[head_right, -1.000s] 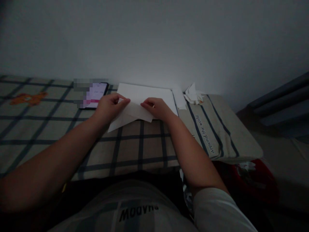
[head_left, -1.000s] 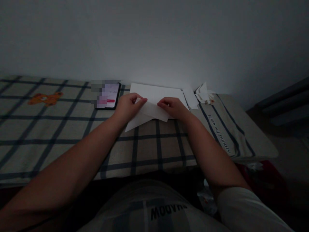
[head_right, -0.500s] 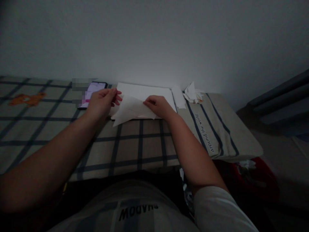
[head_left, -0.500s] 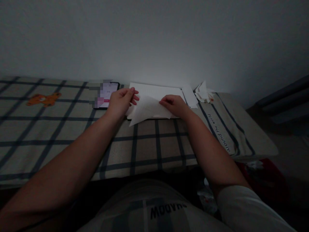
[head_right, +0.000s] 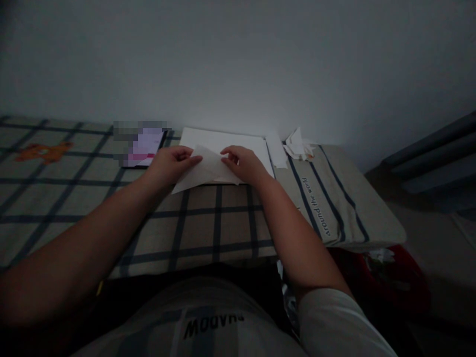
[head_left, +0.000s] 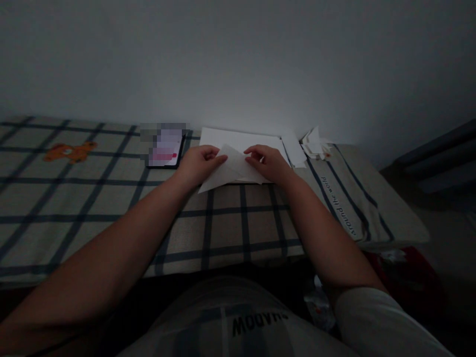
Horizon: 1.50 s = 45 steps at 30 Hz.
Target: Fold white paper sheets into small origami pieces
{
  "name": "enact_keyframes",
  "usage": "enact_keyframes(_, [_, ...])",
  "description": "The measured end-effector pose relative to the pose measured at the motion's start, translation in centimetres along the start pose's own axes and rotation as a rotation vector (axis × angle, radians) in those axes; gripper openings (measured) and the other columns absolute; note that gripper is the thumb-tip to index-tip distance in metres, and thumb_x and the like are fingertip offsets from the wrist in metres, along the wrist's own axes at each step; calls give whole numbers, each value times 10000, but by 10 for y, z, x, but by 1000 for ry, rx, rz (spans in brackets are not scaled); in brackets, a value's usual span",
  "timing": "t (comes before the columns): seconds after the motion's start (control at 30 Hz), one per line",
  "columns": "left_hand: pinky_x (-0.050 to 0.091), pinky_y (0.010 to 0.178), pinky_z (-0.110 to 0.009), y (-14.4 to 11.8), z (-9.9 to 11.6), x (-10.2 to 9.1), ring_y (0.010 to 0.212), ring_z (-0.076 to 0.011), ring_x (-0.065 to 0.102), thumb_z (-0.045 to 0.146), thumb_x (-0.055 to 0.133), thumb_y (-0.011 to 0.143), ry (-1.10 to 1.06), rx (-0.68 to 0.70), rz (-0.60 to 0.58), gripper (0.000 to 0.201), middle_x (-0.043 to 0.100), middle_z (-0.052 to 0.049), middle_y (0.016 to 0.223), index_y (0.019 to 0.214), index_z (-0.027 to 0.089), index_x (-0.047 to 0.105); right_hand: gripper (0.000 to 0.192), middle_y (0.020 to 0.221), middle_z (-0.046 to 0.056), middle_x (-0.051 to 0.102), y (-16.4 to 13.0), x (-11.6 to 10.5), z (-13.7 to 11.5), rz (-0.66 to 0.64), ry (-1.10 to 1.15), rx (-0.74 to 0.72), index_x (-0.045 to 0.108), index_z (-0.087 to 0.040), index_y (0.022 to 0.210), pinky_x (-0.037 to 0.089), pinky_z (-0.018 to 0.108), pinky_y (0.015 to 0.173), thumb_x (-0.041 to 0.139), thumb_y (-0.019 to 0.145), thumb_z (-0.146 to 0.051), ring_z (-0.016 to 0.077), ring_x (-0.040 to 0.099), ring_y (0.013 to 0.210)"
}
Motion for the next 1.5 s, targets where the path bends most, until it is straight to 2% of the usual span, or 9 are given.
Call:
enact_keyframes(0.1, [390,538,-239,-3,3,3,648,-155,592,423,750,767,5,-1,-44,281,699,-26,742,887,168,755,218,873,51,698,-1,2,-5,11,9,-27,712,-174,1067,451,302,701,614,903,-278,158,586,748])
enact_keyframes(0.33, [416,538,-223,-6,12,6,626,-123,573,364,764,737,-142,-21,-118,275,677,-13,744,924,164,744,155,915,59,722,0,3,-5,20,-30,-29,717,-186,960,449,319,722,576,922,-236,162,580,756])
enact_keyframes(0.57, [441,541,-226,-2,5,5,626,-123,577,232,722,703,-107,62,-218,352,665,-5,743,1047,158,726,228,953,76,686,2,1,7,116,-88,-96,701,-174,1077,469,347,754,606,870,-169,200,590,852])
enact_keyframes(0.73, [475,542,-231,-3,3,7,608,-119,585,227,714,713,-110,33,-210,348,659,2,750,1053,156,695,214,1091,95,657,2,6,3,135,-112,-206,694,-222,1101,479,417,901,658,894,-261,255,578,1055])
enact_keyframes(0.83, [476,527,-225,-4,1,9,636,-126,606,276,739,724,-52,47,-194,372,676,-18,812,1075,162,687,338,1119,102,643,1,14,0,116,-109,-261,682,-219,1189,467,426,959,699,897,-389,252,581,1072])
enact_keyframes(0.97, [492,565,-228,-5,2,10,688,-124,618,312,751,745,62,155,-197,361,711,-50,929,1068,160,700,446,1134,101,639,-1,23,-2,107,-137,-292,675,-236,1231,465,422,957,728,866,-486,251,577,1071])
enact_keyframes(1.2, [509,635,-248,-5,3,8,712,-131,626,271,720,785,213,204,-168,335,718,-31,870,1106,176,717,309,978,63,620,-2,15,-10,208,-142,-254,730,-246,1130,474,395,864,635,938,-469,216,572,951])
enact_keyframes(1.37, [507,554,-235,-4,1,9,660,-130,624,295,711,796,-2,89,-148,315,692,-24,825,1082,164,713,283,879,55,646,-4,14,-21,227,-22,-269,760,-196,1024,484,341,779,569,982,-400,176,586,828])
enact_keyframes(1.5, [522,528,-234,-5,5,10,591,-121,622,273,693,824,-166,-52,-176,255,677,-10,742,1052,162,716,243,859,48,686,-5,17,-29,122,2,-250,757,-195,922,482,306,743,575,973,-348,157,605,792])
Point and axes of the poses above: each hand's wrist, its own y-axis towards the middle knuckle, its own x-axis out of the palm, z = x × y, the point moved 1 cm from there along y, towards the middle knuckle
